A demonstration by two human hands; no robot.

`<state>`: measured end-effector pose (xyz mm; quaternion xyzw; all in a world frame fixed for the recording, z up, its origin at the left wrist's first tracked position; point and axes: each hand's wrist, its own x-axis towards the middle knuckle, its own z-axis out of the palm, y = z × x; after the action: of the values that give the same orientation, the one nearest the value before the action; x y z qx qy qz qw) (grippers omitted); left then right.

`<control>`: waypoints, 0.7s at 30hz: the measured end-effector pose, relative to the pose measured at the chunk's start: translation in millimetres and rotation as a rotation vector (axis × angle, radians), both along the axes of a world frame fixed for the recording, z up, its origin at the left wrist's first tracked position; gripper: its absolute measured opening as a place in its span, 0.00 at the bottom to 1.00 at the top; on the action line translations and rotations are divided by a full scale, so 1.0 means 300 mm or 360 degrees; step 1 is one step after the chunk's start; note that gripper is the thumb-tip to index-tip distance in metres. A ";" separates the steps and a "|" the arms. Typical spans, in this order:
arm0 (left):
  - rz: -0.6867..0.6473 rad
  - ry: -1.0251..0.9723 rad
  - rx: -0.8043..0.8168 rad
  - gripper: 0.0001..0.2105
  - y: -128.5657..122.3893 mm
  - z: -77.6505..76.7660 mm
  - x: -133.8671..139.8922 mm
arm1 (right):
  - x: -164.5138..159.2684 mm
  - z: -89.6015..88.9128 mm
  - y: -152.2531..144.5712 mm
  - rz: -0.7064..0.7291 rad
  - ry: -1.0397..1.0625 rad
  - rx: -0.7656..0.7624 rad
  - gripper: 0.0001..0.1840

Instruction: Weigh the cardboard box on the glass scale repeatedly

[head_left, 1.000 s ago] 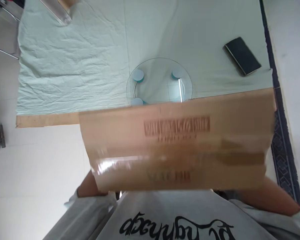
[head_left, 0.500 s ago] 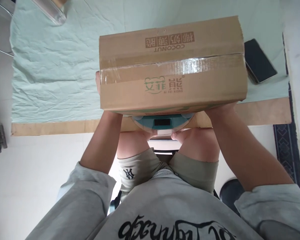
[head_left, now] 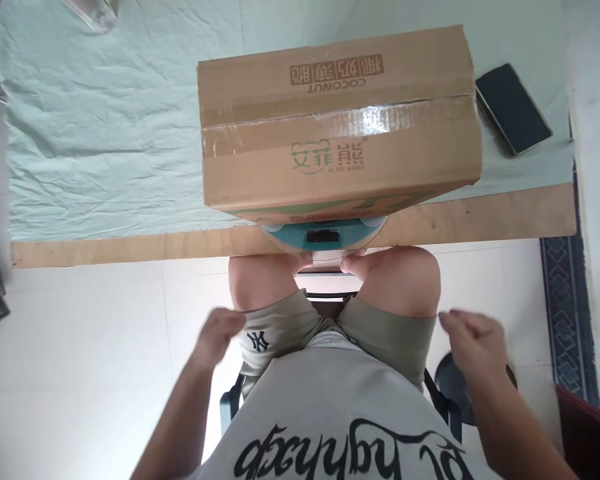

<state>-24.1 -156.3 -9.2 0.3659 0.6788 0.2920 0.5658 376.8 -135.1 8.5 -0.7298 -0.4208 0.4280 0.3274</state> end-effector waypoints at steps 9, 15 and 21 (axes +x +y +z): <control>-0.0547 0.0578 -0.0853 0.13 -0.144 -0.105 0.199 | -0.053 -0.179 -0.265 0.0418 -0.0146 -0.0989 0.27; -0.0669 0.0471 -0.0865 0.12 -0.125 -0.088 0.152 | -0.037 -0.172 -0.228 0.0487 -0.0079 -0.0995 0.28; -0.0564 0.0309 -0.0943 0.13 -0.122 -0.091 0.131 | -0.009 -0.180 -0.216 0.0569 0.0084 -0.1069 0.29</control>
<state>15.3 -192.9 -36.6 0.3241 0.7106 -0.0562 0.6219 373.9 -200.0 -45.4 -0.7002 -0.3692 0.6111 0.0009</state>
